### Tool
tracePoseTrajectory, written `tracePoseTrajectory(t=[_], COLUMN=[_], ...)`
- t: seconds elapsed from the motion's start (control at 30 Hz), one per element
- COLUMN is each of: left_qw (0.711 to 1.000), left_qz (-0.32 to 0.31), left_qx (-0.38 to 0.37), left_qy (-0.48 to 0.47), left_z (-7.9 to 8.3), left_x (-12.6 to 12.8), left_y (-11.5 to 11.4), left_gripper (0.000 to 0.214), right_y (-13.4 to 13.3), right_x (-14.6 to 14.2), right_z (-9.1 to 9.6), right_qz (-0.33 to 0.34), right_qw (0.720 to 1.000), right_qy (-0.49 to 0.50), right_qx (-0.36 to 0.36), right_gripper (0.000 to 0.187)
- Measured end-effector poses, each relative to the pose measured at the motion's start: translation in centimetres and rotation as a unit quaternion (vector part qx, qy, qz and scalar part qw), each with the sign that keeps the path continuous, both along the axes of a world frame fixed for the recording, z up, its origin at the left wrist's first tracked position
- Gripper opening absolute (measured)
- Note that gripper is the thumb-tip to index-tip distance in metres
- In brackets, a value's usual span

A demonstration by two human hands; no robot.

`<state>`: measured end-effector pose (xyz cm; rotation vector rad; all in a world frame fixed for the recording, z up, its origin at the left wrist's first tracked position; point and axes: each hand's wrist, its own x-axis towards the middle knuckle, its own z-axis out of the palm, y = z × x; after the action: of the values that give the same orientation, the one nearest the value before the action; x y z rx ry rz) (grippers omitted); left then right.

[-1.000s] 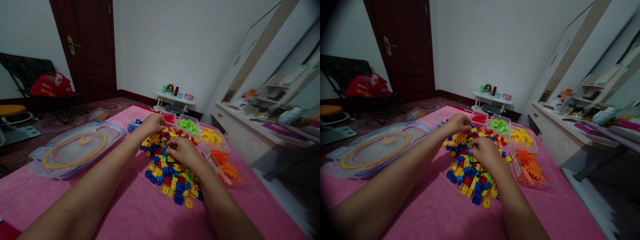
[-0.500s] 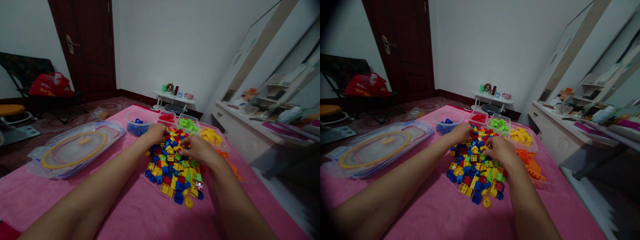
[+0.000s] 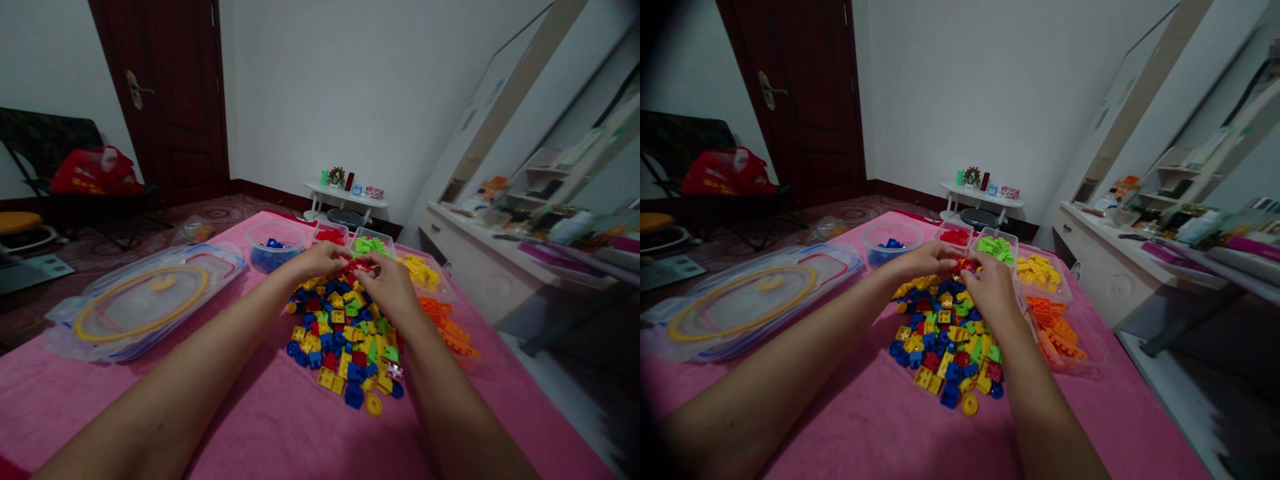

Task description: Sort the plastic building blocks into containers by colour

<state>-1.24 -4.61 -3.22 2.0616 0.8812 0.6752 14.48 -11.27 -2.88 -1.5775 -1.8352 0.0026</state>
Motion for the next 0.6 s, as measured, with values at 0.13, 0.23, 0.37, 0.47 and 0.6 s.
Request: tracePoseTrajectory(t=[0.13,0.23,0.37,0.47,0.6], left_qw=[0.979,0.972,0.977,0.99,0.989], left_qz=[-0.014,-0.012,-0.017,-0.021,0.132], left_qx=[-0.166,-0.188,-0.173,-0.118,0.063], left_qy=[-0.118,-0.139,-0.122,-0.075,-0.011], left_z=[0.6,0.7,0.7,0.4,-0.3], left_x=[0.4,0.4,0.7,0.7,-0.4], left_y=[-0.9,-1.2,-1.4,-0.8,1.2], left_gripper=[0.061,0.061,0.053,0.04,0.031], right_y=[-0.1,-0.1,0.1,0.3,0.5], right_x=[-0.7,-0.8,-0.6,-0.1,0.6], right_z=[0.1,-0.1,-0.5,-0.5,-0.7], right_qz=[0.049,0.072,0.078,0.059,0.047], right_qw=[0.995,0.992,0.992,0.993,0.995], right_qy=[0.083,0.094,0.088,0.1,0.088], right_qx=[0.035,0.033,0.038,0.028,-0.008], right_gripper=[0.029,0.03,0.028,0.028,0.029])
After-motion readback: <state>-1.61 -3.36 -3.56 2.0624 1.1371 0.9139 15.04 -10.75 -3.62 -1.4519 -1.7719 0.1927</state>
